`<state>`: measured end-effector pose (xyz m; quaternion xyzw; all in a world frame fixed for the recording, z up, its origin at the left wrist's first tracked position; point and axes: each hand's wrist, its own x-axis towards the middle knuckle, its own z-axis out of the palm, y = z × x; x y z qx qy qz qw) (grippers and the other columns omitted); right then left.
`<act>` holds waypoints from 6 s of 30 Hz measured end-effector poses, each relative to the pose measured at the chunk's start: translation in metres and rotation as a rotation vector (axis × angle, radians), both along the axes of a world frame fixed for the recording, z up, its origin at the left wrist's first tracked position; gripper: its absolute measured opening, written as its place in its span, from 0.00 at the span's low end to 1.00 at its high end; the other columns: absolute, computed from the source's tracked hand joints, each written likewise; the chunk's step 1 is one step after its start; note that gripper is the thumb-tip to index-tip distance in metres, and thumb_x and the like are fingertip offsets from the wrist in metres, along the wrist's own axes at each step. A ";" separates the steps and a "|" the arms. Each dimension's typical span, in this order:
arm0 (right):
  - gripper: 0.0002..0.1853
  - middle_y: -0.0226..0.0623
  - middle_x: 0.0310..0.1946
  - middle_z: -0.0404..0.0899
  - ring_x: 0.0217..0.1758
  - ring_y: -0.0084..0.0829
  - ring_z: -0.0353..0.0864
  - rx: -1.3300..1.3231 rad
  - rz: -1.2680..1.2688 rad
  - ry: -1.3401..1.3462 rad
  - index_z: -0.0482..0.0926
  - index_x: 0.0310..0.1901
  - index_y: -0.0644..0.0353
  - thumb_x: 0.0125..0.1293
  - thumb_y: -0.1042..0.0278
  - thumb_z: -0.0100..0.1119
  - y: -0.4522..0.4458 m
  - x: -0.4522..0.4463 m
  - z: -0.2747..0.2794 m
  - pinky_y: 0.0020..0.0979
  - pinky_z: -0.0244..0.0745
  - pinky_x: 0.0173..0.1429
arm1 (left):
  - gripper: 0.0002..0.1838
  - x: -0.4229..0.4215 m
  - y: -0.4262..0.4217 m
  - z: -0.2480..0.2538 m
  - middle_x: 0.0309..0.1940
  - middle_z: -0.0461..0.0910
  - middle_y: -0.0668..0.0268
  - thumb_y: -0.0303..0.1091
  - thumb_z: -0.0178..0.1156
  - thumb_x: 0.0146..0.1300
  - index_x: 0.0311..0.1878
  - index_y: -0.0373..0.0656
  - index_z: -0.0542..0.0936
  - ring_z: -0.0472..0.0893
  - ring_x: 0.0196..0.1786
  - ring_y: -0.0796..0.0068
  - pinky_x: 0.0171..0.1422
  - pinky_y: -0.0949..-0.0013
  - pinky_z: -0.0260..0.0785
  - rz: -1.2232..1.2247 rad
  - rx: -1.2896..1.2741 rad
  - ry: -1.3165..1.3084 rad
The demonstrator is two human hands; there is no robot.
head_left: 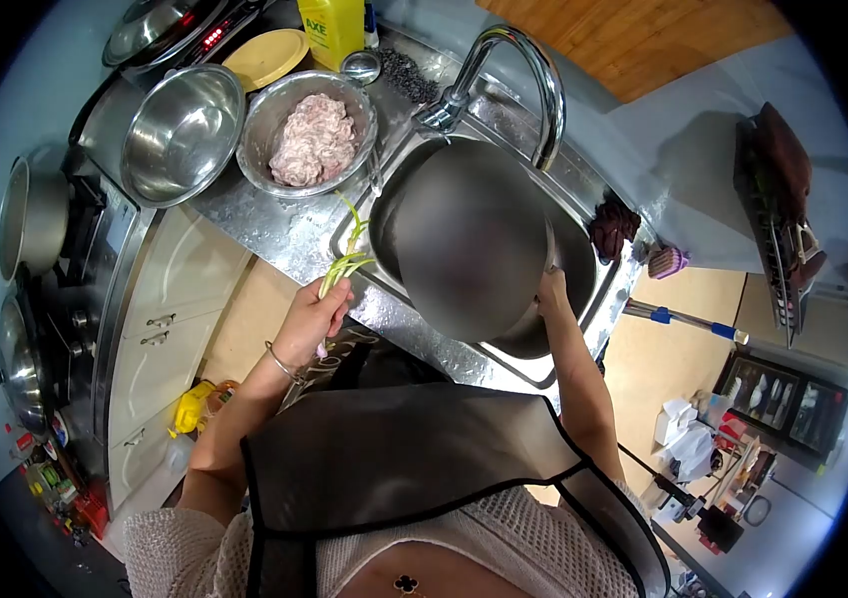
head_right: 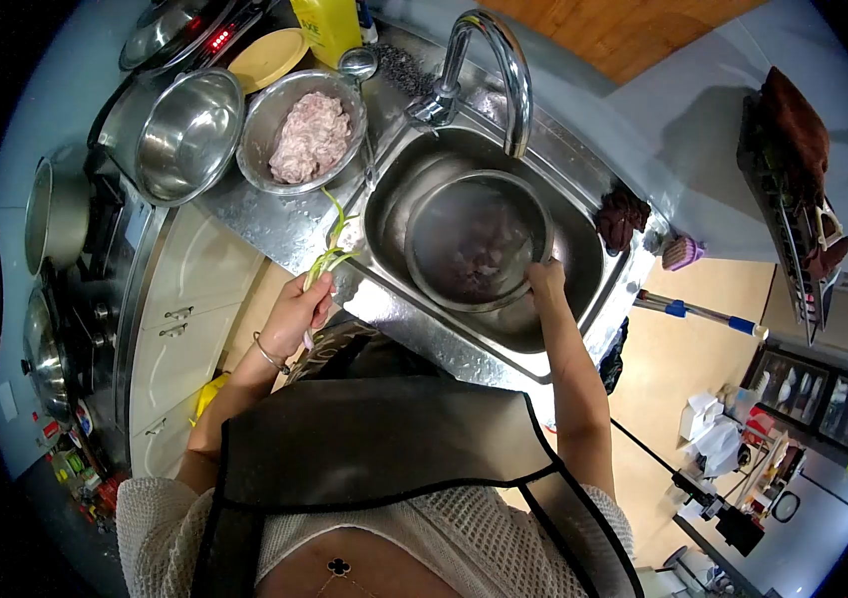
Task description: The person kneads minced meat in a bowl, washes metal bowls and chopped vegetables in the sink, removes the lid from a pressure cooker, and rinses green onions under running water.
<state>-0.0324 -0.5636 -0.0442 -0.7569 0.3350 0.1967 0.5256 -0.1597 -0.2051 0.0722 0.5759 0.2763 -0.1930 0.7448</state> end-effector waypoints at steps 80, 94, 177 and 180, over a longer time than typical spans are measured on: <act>0.17 0.47 0.36 0.76 0.43 0.44 0.74 -0.536 0.585 -0.708 0.76 0.39 0.62 0.45 0.68 0.62 0.075 0.013 -0.080 0.38 0.67 0.48 | 0.15 -0.020 0.025 -0.014 0.14 0.65 0.74 0.43 0.49 0.63 0.30 0.40 0.70 0.60 0.13 0.87 0.15 0.82 0.52 0.072 0.158 0.080; 0.05 0.38 0.21 0.77 0.24 0.26 0.76 0.048 0.477 -0.494 0.77 0.30 0.63 0.48 0.76 0.56 0.150 0.020 -0.143 0.26 0.70 0.29 | 0.14 -0.020 0.023 0.000 0.14 0.64 0.73 0.42 0.49 0.63 0.29 0.41 0.70 0.60 0.13 0.87 0.17 0.81 0.52 0.084 0.240 0.113; 0.11 0.33 0.24 0.73 0.29 0.22 0.71 -0.326 -0.458 -0.640 0.75 0.32 0.66 0.62 0.66 0.49 -0.102 -0.174 0.041 0.25 0.67 0.35 | 0.13 0.118 -0.123 -0.026 0.22 0.64 0.67 0.40 0.43 0.61 0.42 0.40 0.68 0.61 0.20 0.80 0.25 0.76 0.54 -0.255 -0.617 0.237; 0.15 0.36 0.36 0.72 0.37 0.28 0.73 -0.087 0.019 -0.710 0.73 0.43 0.61 0.54 0.70 0.60 0.003 -0.132 0.098 0.26 0.70 0.38 | 0.10 0.116 -0.138 -0.023 0.24 0.64 0.67 0.38 0.43 0.62 0.41 0.43 0.68 0.62 0.23 0.79 0.29 0.75 0.57 -0.192 -0.806 0.230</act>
